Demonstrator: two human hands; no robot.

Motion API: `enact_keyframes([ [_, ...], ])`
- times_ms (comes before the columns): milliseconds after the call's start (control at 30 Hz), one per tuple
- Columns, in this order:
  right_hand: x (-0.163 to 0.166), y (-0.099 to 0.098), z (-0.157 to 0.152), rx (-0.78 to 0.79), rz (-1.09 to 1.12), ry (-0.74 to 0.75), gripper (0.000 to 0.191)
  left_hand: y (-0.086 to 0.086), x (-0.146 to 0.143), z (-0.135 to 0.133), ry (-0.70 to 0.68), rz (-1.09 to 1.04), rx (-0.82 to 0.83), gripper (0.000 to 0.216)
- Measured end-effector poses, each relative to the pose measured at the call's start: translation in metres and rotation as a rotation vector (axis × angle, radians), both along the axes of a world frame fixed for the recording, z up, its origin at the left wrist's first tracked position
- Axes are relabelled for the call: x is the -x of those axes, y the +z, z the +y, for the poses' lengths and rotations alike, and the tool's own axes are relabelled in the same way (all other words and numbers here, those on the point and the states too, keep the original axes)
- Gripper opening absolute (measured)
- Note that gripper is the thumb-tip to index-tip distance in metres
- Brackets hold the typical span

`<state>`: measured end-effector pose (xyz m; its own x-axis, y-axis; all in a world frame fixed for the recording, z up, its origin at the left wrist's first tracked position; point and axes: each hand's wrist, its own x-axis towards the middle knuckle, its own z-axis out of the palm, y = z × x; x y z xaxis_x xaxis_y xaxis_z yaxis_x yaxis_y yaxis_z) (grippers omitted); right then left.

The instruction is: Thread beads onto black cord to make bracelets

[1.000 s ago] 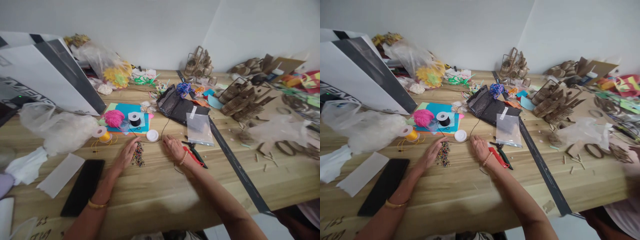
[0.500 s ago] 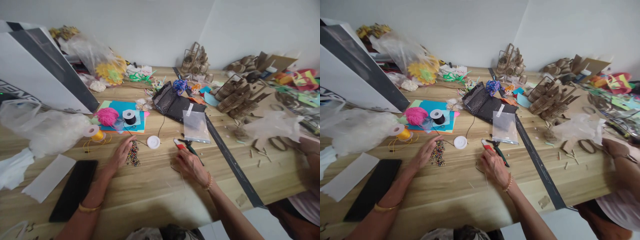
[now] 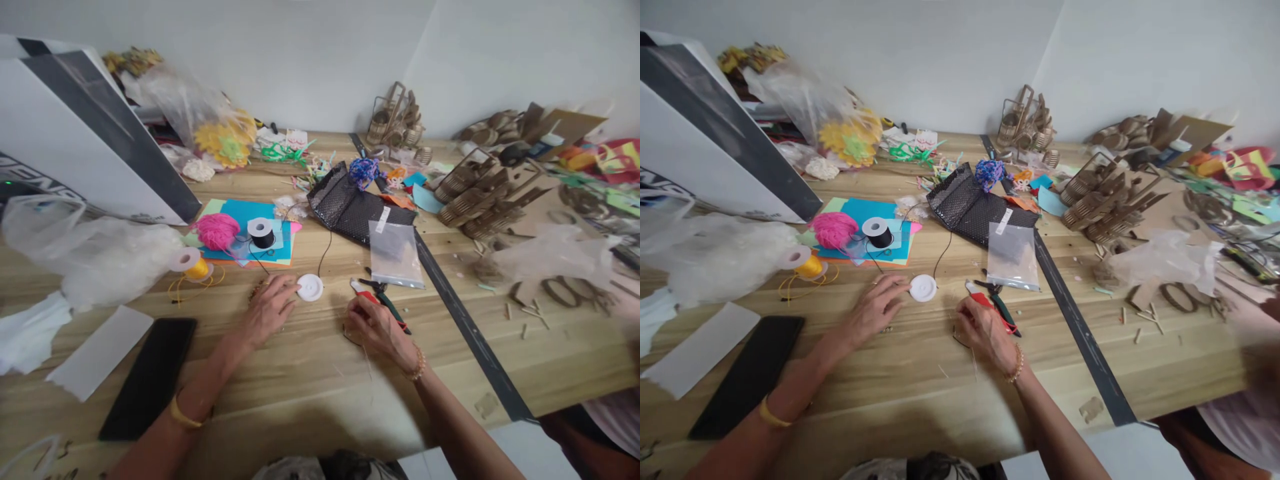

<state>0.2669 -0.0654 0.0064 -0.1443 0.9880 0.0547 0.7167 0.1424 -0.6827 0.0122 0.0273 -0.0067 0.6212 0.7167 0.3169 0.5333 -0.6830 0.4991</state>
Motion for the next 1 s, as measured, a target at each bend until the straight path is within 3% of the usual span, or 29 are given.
enact_keyframes([
  [267, 0.006, 0.011, 0.003, -0.013, 0.024, 0.007, 0.013, 0.008, -0.035, 0.009, -0.142, 0.323, -0.110, 0.014],
  [400, 0.002, 0.021, 0.001, 0.036, 0.084, -0.001, 0.016, 0.007, -0.037, 0.019, -0.209, 0.280, -0.116, 0.013],
  [500, -0.001, 0.029, -0.005, 0.149, 0.184, 0.023, 0.020, 0.011, -0.032, 0.029, -0.173, 0.146, -0.132, 0.009],
  [600, -0.002, 0.037, -0.012, 0.305, 0.236, 0.187, 0.021, 0.019, -0.026, 0.041, -0.126, 0.074, -0.154, 0.008],
  [667, -0.001, 0.043, -0.015, 0.343, 0.143, 0.344, 0.020, 0.023, -0.024, 0.048, -0.123, 0.061, -0.183, 0.009],
  [733, 0.000, 0.046, -0.013, 0.286, -0.021, 0.455, 0.021, 0.026, -0.023, 0.052, -0.141, 0.053, -0.207, 0.009],
  [833, 0.003, 0.042, 0.002, 0.105, -0.236, 0.457, 0.030, 0.029, -0.022, 0.051, -0.167, 0.038, -0.221, 0.008],
  [900, 0.006, 0.029, 0.018, -0.056, -0.347, 0.292, 0.033, 0.031, -0.022, 0.047, -0.168, 0.030, -0.227, 0.007],
  [1000, 0.014, 0.002, 0.037, -0.150, -0.514, 0.117, 0.054, 0.033, -0.021, 0.043, -0.162, 0.023, -0.237, 0.006],
])
